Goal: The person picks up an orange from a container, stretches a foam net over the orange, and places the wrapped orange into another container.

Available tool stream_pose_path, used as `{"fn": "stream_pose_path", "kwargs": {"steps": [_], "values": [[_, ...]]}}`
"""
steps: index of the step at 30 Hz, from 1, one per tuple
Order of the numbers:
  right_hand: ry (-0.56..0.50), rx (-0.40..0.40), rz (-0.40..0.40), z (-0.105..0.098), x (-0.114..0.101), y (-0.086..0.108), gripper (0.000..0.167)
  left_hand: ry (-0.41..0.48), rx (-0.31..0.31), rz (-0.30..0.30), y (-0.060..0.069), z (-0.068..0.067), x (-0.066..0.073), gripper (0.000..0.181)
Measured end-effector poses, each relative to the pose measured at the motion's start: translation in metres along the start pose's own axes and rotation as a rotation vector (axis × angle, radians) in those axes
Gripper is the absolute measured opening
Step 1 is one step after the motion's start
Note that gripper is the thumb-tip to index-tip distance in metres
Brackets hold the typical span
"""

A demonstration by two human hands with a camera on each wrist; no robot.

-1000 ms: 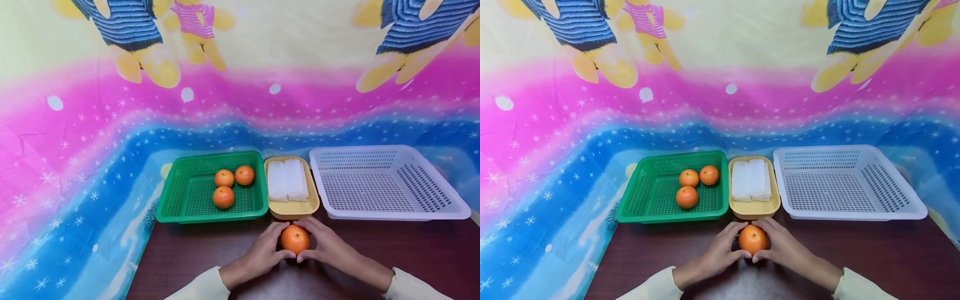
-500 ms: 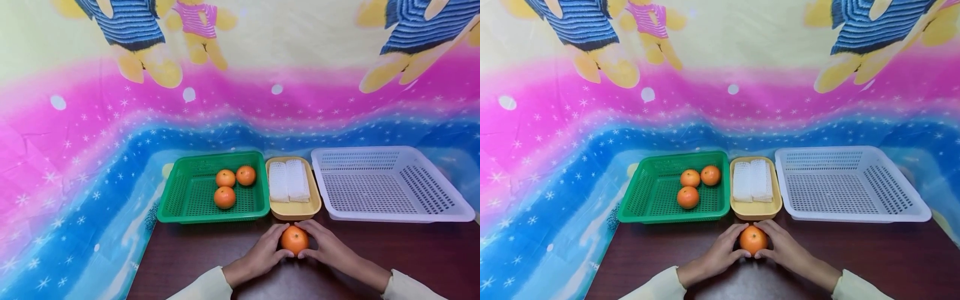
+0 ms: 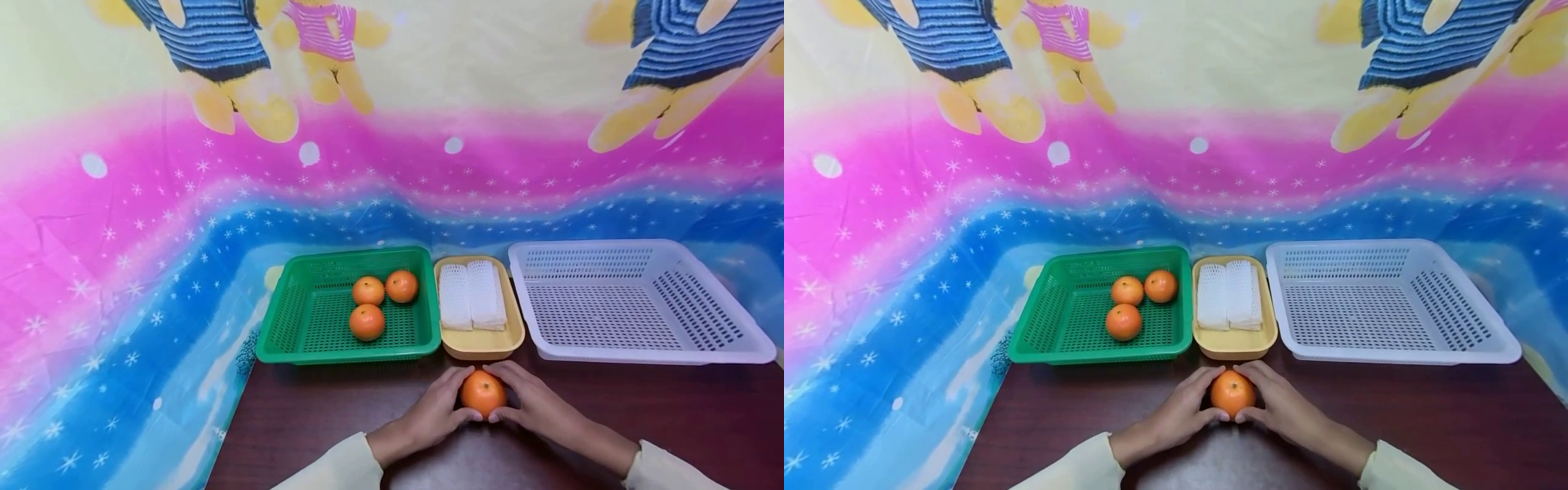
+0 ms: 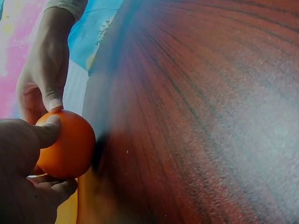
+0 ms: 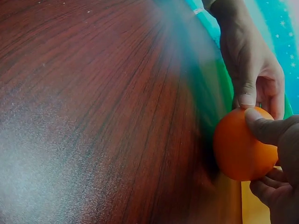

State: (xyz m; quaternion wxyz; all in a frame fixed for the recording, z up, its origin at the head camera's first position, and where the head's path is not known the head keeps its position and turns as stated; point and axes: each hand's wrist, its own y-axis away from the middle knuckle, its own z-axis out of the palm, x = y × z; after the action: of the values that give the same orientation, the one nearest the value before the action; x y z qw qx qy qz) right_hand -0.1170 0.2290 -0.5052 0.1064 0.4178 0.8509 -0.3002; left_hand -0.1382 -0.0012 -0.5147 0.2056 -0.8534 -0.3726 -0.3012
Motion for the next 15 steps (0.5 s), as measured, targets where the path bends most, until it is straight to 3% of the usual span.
{"fn": "stream_pose_path", "kwargs": {"steps": [8, 15], "values": [[-0.003, -0.035, -0.012, -0.0009, 0.0009, -0.0023, 0.069, 0.047, 0.003, -0.027, 0.0037, 0.0034, -0.0017, 0.070], [-0.029, -0.068, 0.005, -0.0029, 0.0000, -0.0059, 0.067, 0.036, 0.018, -0.020, 0.0037, 0.0048, -0.0030, 0.070]]}}
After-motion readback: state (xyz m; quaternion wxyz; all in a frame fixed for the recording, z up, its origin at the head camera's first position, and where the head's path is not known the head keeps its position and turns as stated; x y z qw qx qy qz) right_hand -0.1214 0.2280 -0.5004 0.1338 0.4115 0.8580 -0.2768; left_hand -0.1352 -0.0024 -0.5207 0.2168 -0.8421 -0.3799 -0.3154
